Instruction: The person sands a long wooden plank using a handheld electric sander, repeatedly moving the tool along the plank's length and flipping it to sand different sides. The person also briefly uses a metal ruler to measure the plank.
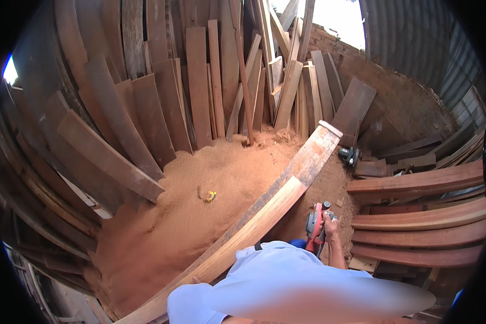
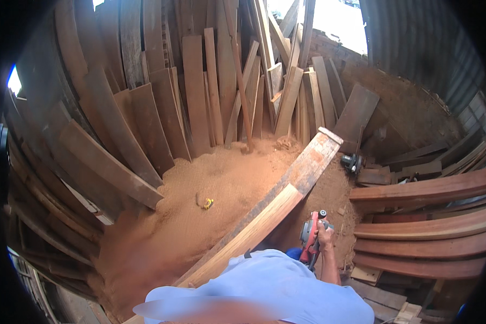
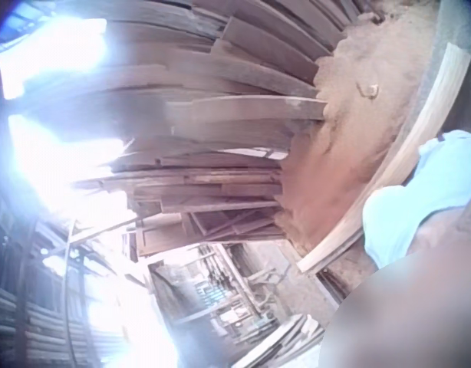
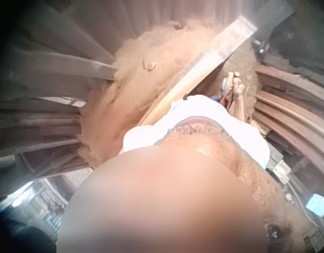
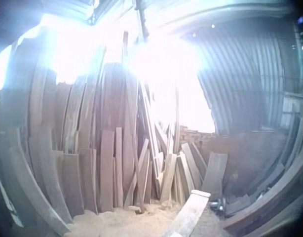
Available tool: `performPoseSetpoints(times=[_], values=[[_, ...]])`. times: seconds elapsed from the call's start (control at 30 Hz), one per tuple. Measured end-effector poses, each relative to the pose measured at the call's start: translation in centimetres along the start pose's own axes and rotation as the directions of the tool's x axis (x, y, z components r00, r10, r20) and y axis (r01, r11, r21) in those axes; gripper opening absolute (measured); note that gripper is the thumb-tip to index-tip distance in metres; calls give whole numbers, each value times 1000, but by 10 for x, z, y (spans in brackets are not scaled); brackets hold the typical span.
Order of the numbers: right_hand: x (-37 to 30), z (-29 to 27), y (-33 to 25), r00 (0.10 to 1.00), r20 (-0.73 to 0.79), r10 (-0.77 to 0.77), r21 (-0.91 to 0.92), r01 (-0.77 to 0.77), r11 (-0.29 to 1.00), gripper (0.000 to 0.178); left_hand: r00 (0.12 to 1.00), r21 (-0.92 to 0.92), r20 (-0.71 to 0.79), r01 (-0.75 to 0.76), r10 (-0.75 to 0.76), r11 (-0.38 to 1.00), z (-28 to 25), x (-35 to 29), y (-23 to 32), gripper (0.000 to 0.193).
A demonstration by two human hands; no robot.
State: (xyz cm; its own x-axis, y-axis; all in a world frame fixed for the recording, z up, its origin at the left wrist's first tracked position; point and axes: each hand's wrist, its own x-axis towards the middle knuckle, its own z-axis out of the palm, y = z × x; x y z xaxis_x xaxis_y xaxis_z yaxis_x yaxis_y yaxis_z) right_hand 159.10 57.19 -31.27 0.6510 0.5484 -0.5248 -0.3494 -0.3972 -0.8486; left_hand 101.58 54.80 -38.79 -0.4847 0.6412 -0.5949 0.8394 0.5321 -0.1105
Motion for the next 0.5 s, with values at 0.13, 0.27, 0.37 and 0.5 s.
performPoseSetpoints(times=[0.13,0.27,0.37,0.5], values=[[33,10,-57,996,85,-27,-57,32,998,29,998,-11,20,61,-60,998,-8,9,65,85],[56,32,-136,989,149,-22,-354,74,932,35,992,-19,26,123,-122,992,-15,12,124,85],[125,23,-149,940,336,-54,-508,230,830,39,989,-42,26,148,-147,988,-9,12,176,86],[196,33,-191,674,720,-165,-472,650,595,40,981,-127,35,194,-191,973,14,-7,233,87]])
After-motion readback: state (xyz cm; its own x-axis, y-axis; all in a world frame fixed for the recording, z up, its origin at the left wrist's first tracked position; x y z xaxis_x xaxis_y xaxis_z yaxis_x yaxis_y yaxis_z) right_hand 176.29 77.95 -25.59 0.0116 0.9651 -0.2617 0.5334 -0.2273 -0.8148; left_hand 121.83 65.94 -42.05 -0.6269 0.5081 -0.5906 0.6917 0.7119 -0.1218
